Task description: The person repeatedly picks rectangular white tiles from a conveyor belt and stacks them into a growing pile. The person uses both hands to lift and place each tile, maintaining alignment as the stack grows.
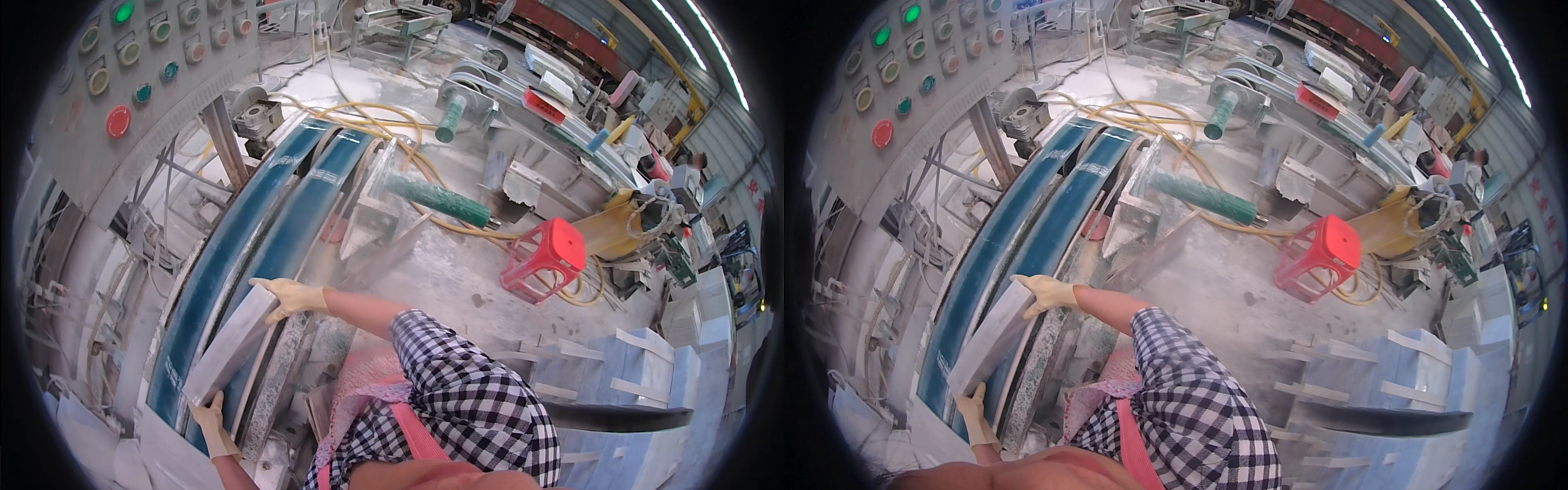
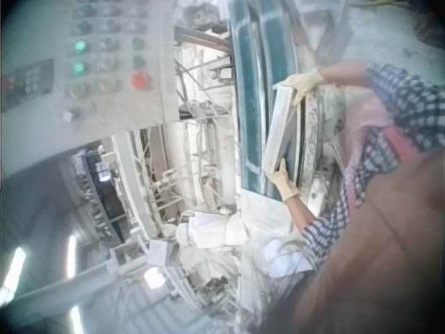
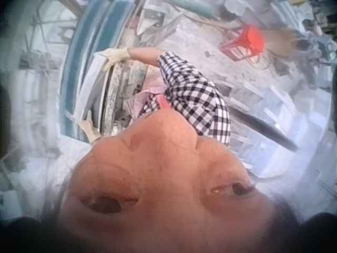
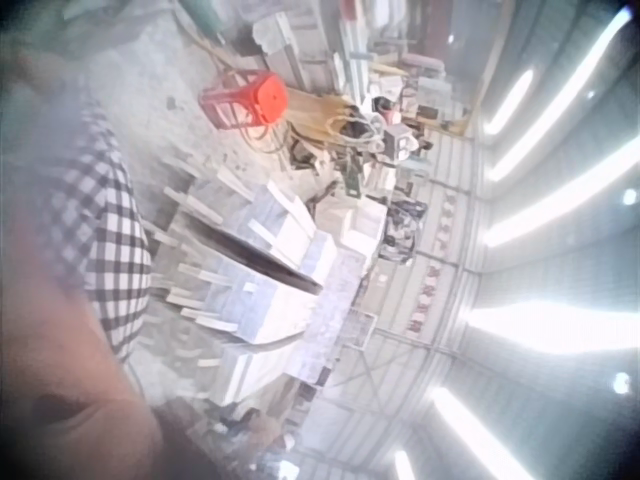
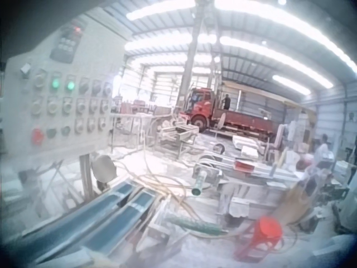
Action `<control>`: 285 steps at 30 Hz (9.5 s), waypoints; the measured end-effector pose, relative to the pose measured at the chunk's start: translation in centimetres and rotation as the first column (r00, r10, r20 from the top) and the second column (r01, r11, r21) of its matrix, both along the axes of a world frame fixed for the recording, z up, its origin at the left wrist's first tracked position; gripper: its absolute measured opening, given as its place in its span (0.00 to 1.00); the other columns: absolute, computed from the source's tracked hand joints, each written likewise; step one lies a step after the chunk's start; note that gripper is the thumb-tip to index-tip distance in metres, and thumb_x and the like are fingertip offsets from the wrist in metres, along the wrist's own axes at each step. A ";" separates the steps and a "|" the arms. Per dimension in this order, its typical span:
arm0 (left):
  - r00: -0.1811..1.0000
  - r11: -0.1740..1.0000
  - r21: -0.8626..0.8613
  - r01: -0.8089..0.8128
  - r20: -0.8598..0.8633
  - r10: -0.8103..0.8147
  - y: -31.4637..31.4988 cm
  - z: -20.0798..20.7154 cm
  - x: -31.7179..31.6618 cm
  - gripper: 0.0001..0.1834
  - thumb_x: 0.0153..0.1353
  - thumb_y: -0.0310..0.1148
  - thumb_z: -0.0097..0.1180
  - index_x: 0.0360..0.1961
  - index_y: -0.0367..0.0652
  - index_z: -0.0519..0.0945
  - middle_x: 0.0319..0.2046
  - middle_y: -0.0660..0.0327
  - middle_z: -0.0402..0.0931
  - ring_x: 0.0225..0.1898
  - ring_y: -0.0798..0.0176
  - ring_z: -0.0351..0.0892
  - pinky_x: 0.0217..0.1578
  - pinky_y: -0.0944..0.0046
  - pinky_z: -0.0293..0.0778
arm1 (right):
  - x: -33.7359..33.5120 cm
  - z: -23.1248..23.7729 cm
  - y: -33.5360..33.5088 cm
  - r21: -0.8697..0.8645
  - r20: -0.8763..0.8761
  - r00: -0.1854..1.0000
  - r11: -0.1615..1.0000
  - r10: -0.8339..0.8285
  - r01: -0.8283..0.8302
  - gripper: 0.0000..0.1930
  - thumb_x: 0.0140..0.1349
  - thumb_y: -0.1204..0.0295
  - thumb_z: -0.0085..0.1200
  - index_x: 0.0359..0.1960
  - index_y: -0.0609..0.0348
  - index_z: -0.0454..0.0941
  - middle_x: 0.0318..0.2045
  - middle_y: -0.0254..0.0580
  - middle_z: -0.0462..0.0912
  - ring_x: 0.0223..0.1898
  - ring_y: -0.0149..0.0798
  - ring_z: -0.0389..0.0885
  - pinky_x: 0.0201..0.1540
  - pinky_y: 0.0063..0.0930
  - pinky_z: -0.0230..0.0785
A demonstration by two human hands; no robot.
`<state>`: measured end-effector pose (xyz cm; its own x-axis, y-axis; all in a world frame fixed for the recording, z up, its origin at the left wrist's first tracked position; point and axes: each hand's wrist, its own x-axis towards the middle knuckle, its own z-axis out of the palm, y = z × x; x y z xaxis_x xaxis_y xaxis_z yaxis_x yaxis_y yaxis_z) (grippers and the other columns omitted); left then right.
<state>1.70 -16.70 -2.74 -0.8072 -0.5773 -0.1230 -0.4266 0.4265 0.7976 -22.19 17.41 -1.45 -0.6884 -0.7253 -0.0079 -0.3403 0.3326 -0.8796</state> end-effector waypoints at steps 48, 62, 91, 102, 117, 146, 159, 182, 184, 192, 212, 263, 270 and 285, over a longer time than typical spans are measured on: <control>0.047 -0.053 0.775 0.630 -0.106 -0.993 82.0 9.4 -5.9 0.48 0.53 0.50 0.68 0.68 0.33 0.63 0.60 0.53 0.72 0.62 0.55 0.71 0.62 0.56 0.66 | 47.5 10.0 68.7 0.162 0.605 -0.432 -0.427 -0.669 0.890 0.36 0.54 0.54 0.70 0.58 0.68 0.77 0.52 0.50 0.83 0.53 0.39 0.81 0.55 0.32 0.73; -0.769 -0.732 0.575 0.366 -0.257 -0.586 127.3 10.2 -16.0 0.61 0.38 0.62 0.76 0.66 0.32 0.66 0.58 0.53 0.73 0.60 0.57 0.72 0.60 0.55 0.68 | 43.8 18.9 85.5 -0.064 0.358 -0.848 -0.917 -0.390 0.394 0.34 0.52 0.63 0.69 0.60 0.66 0.74 0.51 0.45 0.82 0.54 0.37 0.78 0.58 0.31 0.69; -0.847 -0.738 0.415 -0.532 -0.257 0.465 178.0 11.7 24.2 0.53 0.47 0.61 0.71 0.63 0.31 0.69 0.57 0.45 0.75 0.61 0.50 0.73 0.62 0.54 0.68 | 62.3 18.6 108.1 -0.021 0.350 -0.792 -0.841 0.501 -0.541 0.27 0.55 0.64 0.67 0.55 0.65 0.76 0.49 0.42 0.82 0.50 0.36 0.79 0.53 0.31 0.71; -0.784 -0.772 0.146 -0.619 -0.064 0.617 187.8 14.4 41.2 0.33 0.47 0.42 0.71 0.53 0.37 0.77 0.46 0.45 0.80 0.49 0.48 0.80 0.51 0.55 0.74 | 72.8 21.2 116.8 0.038 0.355 -0.722 -0.781 0.594 -0.623 0.33 0.51 0.61 0.71 0.57 0.64 0.75 0.48 0.39 0.81 0.49 0.34 0.78 0.51 0.27 0.70; -0.868 -0.888 -0.418 -0.190 -0.352 0.351 179.0 12.8 52.3 0.18 0.40 0.27 0.72 0.25 0.39 0.72 0.22 0.53 0.73 0.27 0.42 0.74 0.30 0.55 0.71 | 96.1 17.7 113.0 -0.234 0.298 -0.940 -0.942 0.168 -0.243 0.30 0.38 0.77 0.68 0.50 0.62 0.79 0.42 0.32 0.81 0.42 0.28 0.78 0.43 0.22 0.72; -0.985 -0.944 0.282 -0.173 -0.024 0.174 179.1 13.3 51.3 0.48 0.56 0.30 0.65 0.72 0.37 0.50 0.53 0.45 0.78 0.53 0.49 0.81 0.52 0.57 0.75 | 95.4 13.7 115.6 -0.168 0.236 -0.810 -0.798 0.537 -0.578 0.44 0.66 0.34 0.46 0.65 0.66 0.69 0.63 0.42 0.72 0.62 0.36 0.70 0.61 0.30 0.65; -0.941 -0.931 0.138 -0.339 -0.042 0.337 188.1 10.9 47.2 0.62 0.49 0.36 0.71 0.74 0.33 0.40 0.60 0.36 0.71 0.60 0.39 0.75 0.57 0.54 0.73 | 93.9 12.9 123.8 -0.001 0.287 -0.661 -0.690 0.693 -0.724 0.46 0.69 0.34 0.39 0.64 0.74 0.67 0.62 0.47 0.74 0.59 0.42 0.72 0.59 0.34 0.66; -0.911 -0.908 0.118 -0.403 0.046 0.410 188.7 9.0 48.7 0.52 0.48 0.44 0.75 0.66 0.34 0.56 0.59 0.39 0.69 0.59 0.38 0.72 0.58 0.52 0.72 | 89.8 13.6 127.3 0.026 0.105 -0.636 -0.642 0.764 -0.767 0.38 0.70 0.45 0.45 0.68 0.68 0.66 0.67 0.49 0.70 0.69 0.46 0.65 0.71 0.35 0.52; -0.886 -0.884 0.088 -0.460 0.016 0.463 189.0 7.7 48.7 0.51 0.50 0.43 0.74 0.67 0.33 0.56 0.60 0.39 0.69 0.60 0.39 0.72 0.59 0.52 0.71 | 89.9 14.0 127.2 0.046 -0.175 -0.642 -0.645 0.746 -0.763 0.36 0.71 0.47 0.45 0.69 0.65 0.65 0.68 0.51 0.68 0.71 0.48 0.62 0.72 0.36 0.51; -0.895 -0.856 -0.265 -0.444 0.082 0.439 196.3 -0.2 39.3 0.37 0.59 0.45 0.63 0.65 0.36 0.69 0.60 0.42 0.73 0.64 0.42 0.70 0.64 0.53 0.67 | 84.8 22.5 129.5 -0.161 -0.764 -0.597 -0.968 0.244 -0.190 0.33 0.73 0.48 0.37 0.69 0.59 0.66 0.71 0.50 0.65 0.74 0.50 0.56 0.75 0.40 0.44; -0.895 -0.929 0.366 0.060 0.432 0.112 215.1 -19.9 31.3 0.26 0.62 0.44 0.60 0.53 0.35 0.79 0.47 0.56 0.80 0.51 0.61 0.76 0.53 0.59 0.71 | 81.1 14.1 137.4 0.023 -0.718 -0.668 -0.952 0.196 -0.304 0.22 0.68 0.62 0.53 0.62 0.55 0.75 0.63 0.53 0.75 0.67 0.54 0.68 0.68 0.46 0.55; -0.708 -0.681 -0.195 -0.705 0.231 0.667 188.8 10.0 52.8 0.37 0.53 0.65 0.63 0.43 0.38 0.75 0.33 0.47 0.83 0.35 0.44 0.85 0.36 0.48 0.78 | 95.4 14.0 124.5 0.081 -0.008 -0.579 -0.576 0.816 -0.813 0.41 0.68 0.43 0.51 0.68 0.68 0.64 0.66 0.53 0.69 0.69 0.46 0.66 0.69 0.36 0.58; -0.744 -0.682 -0.305 -0.665 0.198 0.638 186.8 8.9 54.3 0.31 0.58 0.61 0.61 0.37 0.38 0.75 0.25 0.50 0.82 0.28 0.47 0.84 0.29 0.48 0.77 | 99.3 11.6 124.8 0.172 -0.157 -0.620 -0.597 0.768 -0.783 0.34 0.67 0.46 0.54 0.57 0.70 0.78 0.54 0.52 0.82 0.58 0.42 0.77 0.63 0.31 0.62; -0.659 -0.632 -0.475 -0.613 -0.134 0.740 185.7 2.0 61.6 0.28 0.38 0.45 0.75 0.32 0.37 0.76 0.21 0.58 0.77 0.24 0.54 0.81 0.23 0.57 0.74 | 102.8 6.8 121.2 -0.237 0.234 -0.452 -0.401 0.861 -0.885 0.18 0.71 0.65 0.54 0.49 0.72 0.81 0.48 0.52 0.84 0.53 0.42 0.81 0.58 0.33 0.72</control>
<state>63.31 169.04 -0.72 0.9396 -0.2039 0.2749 -0.3274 -0.7694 0.5484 80.59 138.59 5.32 0.9541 -0.2994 0.0030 -0.0437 -0.1494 -0.9878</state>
